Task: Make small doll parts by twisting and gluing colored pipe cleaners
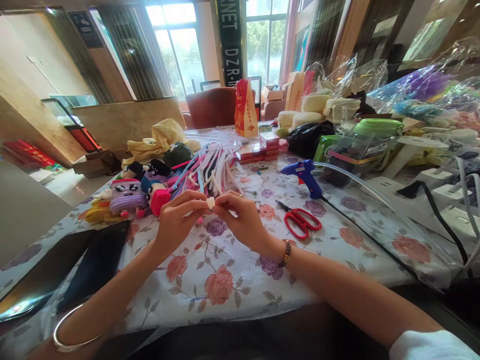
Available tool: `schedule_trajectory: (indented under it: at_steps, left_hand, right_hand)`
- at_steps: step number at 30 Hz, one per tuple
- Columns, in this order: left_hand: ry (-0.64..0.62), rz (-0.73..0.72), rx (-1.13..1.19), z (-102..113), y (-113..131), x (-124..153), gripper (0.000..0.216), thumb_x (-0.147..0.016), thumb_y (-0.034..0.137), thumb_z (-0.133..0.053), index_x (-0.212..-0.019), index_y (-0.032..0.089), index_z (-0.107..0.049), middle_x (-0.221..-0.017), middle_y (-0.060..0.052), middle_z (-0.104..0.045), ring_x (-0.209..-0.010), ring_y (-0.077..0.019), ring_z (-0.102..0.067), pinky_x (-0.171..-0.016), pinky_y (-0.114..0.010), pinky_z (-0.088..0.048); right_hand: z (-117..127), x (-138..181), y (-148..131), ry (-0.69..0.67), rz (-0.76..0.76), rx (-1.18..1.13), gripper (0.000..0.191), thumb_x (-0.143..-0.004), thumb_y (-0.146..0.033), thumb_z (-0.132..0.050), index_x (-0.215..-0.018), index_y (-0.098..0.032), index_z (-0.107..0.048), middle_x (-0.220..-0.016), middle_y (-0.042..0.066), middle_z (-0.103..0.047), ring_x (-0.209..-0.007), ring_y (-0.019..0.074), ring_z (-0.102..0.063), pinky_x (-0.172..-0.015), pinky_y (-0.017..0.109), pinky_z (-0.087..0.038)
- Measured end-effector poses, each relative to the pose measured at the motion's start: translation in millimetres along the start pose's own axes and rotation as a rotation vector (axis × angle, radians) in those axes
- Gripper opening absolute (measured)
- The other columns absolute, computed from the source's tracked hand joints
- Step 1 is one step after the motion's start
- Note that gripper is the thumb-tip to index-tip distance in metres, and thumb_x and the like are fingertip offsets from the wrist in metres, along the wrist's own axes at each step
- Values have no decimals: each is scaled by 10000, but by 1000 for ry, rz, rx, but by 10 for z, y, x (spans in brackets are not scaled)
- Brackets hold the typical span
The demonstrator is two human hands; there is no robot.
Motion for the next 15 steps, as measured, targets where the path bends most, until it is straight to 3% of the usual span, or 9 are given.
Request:
schedule_trajectory:
  at_steps: [8,15]
  left_hand:
    - [63,119,117,31,18,-34,90,-736,243,-702,-683,183,-661,-787,-17,-629,-690,-95,-593,-598,-217,-485]
    - [21,121,130,39,23,-37,126,-717,248,-715,-641,178,-644,-760,-8,-625,-660,-91,-583,-595,-220,-489]
  right_hand:
    - [29,-10,39,-155,-43,-128,141,-786,-315,-636,-727,-195,-589,-742,12,-561,-669,117,-525,-624,269,-463]
    - [56,-8,51,-251,15,-142,99,-805,-268,-617,-735,-201,-601,-775,19,-570,-713,128,-541,-646,279,-456]
Point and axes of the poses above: each hand's wrist, its own x-axis away from the middle knuckle, its own z-axis out of the back of the hand, y = z × x, the point moved 1 cm from there along -x, towards the middle knuckle
